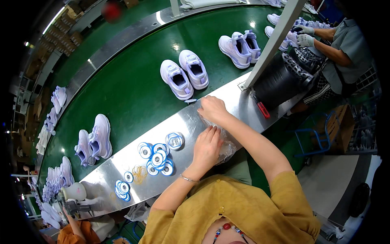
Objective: The person attaches small circular tags to white sneakers on a moving conveyor belt. They pick up a tag, place it on the tongue of a shoe, and secure it with a rubber band before moving to the next pair.
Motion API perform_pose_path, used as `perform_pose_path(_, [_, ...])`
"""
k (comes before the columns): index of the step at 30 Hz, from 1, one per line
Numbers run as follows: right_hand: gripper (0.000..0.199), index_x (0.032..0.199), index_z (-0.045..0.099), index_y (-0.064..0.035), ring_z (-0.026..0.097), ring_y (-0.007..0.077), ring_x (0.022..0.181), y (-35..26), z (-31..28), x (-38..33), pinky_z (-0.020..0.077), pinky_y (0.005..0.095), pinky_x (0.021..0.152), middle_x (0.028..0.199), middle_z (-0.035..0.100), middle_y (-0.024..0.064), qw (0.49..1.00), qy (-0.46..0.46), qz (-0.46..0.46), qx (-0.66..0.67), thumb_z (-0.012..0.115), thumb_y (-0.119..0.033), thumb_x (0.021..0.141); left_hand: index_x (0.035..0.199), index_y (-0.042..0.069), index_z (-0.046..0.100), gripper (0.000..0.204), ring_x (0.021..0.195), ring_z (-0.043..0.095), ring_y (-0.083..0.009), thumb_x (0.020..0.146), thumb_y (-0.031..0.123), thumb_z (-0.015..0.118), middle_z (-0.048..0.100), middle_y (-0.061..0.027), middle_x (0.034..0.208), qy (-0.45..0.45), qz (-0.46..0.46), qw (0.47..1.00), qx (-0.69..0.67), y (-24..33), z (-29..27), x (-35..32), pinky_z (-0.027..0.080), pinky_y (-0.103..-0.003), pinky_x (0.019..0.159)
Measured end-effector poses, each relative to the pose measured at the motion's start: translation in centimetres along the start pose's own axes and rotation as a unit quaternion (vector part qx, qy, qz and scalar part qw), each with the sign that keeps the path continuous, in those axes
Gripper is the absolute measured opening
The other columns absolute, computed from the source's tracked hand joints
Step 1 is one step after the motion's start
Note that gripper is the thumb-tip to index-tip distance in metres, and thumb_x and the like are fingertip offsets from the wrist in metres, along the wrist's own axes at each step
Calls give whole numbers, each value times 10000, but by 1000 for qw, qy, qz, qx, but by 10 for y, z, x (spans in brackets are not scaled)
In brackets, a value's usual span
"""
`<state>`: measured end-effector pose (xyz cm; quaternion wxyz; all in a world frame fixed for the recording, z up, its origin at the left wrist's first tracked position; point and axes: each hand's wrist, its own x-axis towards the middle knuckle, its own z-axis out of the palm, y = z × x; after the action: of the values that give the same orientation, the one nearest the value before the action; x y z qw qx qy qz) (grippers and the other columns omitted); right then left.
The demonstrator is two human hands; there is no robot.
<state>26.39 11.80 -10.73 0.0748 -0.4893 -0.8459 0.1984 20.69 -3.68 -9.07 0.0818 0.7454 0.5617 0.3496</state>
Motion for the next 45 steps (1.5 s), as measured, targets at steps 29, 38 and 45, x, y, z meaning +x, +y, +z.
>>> perform_pose_path(29, [82, 907, 567, -62, 324, 9, 500, -109, -21, -148, 220, 175, 420, 637, 446, -54, 800, -13, 95, 592, 607, -133, 916, 913, 16, 619, 298, 916, 487, -323, 680, 126, 769, 553, -144, 935, -7, -168, 985, 43, -100, -137, -132, 424, -395, 819])
perform_pose_path(38, [109, 908, 579, -40, 408, 43, 540, -137, 6, -154, 328, 216, 475, 645, 511, -41, 852, -59, 49, 519, 606, -145, 903, 943, -41, 630, 188, 629, 545, -115, 814, 88, 675, 607, -44, 711, 16, -361, 901, -238, -118, -155, -131, 452, -253, 576])
perform_pose_path(45, [115, 866, 566, 7, 615, 260, 603, -184, 6, -157, 467, 355, 566, 675, 618, 132, 910, 69, -78, 402, 594, -104, 867, 946, -17, 582, 142, 702, 584, -85, 916, 121, 601, 622, -46, 839, 134, -378, 801, -445, -50, -168, -113, 515, -210, 546])
